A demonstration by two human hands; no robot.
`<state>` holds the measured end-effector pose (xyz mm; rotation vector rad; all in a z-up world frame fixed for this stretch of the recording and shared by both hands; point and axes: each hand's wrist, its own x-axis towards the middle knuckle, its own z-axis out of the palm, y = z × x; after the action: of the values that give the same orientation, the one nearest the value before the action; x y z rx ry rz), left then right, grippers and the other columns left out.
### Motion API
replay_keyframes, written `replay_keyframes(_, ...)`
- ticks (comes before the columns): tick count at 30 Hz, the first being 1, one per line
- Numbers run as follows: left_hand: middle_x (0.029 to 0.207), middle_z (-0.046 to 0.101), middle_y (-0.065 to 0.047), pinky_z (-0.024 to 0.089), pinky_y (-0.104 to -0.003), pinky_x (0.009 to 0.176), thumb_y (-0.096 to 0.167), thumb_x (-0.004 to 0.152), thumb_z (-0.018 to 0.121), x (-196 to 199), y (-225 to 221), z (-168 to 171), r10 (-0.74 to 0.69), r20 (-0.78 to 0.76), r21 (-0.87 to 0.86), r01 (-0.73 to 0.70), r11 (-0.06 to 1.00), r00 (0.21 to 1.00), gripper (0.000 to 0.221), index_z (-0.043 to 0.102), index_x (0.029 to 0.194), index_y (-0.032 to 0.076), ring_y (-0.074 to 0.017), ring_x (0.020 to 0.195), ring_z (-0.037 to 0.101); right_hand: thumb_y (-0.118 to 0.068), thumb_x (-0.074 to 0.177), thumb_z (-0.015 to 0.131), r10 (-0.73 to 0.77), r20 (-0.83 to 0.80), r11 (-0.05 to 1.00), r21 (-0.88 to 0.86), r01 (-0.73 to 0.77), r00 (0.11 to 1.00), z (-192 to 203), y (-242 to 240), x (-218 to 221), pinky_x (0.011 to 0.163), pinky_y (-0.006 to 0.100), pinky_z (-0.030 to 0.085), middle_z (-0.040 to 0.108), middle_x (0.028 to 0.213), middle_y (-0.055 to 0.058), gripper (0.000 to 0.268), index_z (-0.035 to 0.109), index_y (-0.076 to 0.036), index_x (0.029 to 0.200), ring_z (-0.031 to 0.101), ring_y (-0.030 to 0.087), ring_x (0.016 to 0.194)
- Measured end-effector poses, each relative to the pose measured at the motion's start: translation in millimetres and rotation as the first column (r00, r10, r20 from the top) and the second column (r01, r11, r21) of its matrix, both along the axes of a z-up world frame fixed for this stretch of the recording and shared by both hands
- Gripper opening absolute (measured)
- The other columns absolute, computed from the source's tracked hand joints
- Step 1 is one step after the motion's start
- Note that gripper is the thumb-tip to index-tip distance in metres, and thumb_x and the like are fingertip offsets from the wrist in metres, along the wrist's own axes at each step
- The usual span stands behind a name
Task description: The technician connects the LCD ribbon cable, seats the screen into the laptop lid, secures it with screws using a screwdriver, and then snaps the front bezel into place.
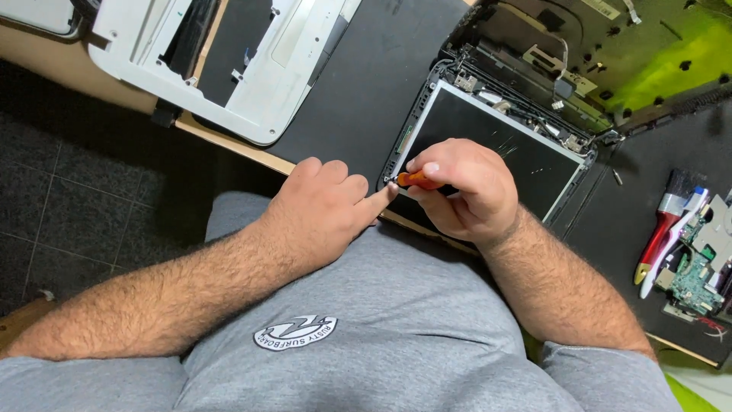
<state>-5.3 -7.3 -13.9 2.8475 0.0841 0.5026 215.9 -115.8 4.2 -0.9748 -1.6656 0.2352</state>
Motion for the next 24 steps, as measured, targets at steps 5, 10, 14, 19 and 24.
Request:
replay_keyframes(5,0.078,0.052,-0.006,0.042,-0.042,0.061,0.037,0.096,0.064,1.4,1.6,4.8,-0.011,-0.016,0.002,0.011,1.000,1.000,0.036,0.069,0.127,0.019,-0.0260,0.070,0.051,0.005,0.089,0.076,-0.001,0.028,1.000,-0.005,0.001,1.000,1.3,1.7,-0.7,0.064,0.045,0.061,0.072,0.094,0.023,0.035,0.061,0.001,0.121,0.073,0.036,0.076)
replay_keyframes(10,0.078,0.052,-0.005,0.041,-0.042,0.060,0.039,0.094,0.066,1.1,2.7,5.1,-0.011,-0.015,0.018,0.012,1.000,1.000,0.038,0.068,0.125,0.019,-0.0258,0.069,0.051,0.004,0.089,0.076,0.020,0.056,1.000,-0.010,-0.020,0.998,0.0,2.4,1.7,0.066,0.045,0.062,0.072,0.094,0.023,0.036,0.062,0.001,0.122,0.073,0.036,0.077)
replay_keyframes(14,0.076,0.049,-0.004,0.040,-0.041,0.059,0.038,0.097,0.064,2.5,4.8,17.2,-0.003,0.005,0.012,0.003,1.000,1.000,0.025,0.069,0.104,0.015,-0.0253,0.068,0.049,-0.003,0.095,0.070,0.069,0.072,0.996,-0.053,-0.065,0.995,14.4,4.1,-0.9,0.071,0.049,0.062,0.073,0.104,0.024,0.033,0.062,-0.001,0.127,0.074,0.040,0.086)
replay_keyframes(19,0.073,0.045,-0.003,0.038,-0.040,0.058,0.037,0.096,0.068,4.6,4.7,23.6,0.003,0.033,0.021,-0.003,1.000,0.999,0.024,0.066,0.085,0.016,-0.0235,0.066,0.046,-0.003,0.100,0.062,0.191,0.039,0.976,-0.114,-0.186,0.981,27.0,12.6,-6.0,0.078,0.054,0.062,0.074,0.108,0.021,0.036,0.059,-0.009,0.135,0.075,0.041,0.093)
replay_keyframes(24,0.070,0.042,0.001,0.036,-0.037,0.055,0.042,0.102,0.061,4.9,-1.2,-7.9,0.031,0.027,0.049,-0.032,0.998,0.999,0.033,0.061,0.079,0.018,-0.0208,0.062,0.044,-0.010,0.088,0.085,-0.045,0.248,0.997,0.068,0.029,0.968,30.1,14.6,-9.0,0.076,0.052,0.063,0.073,0.091,0.019,0.031,0.067,-0.004,0.113,0.072,0.038,0.080)
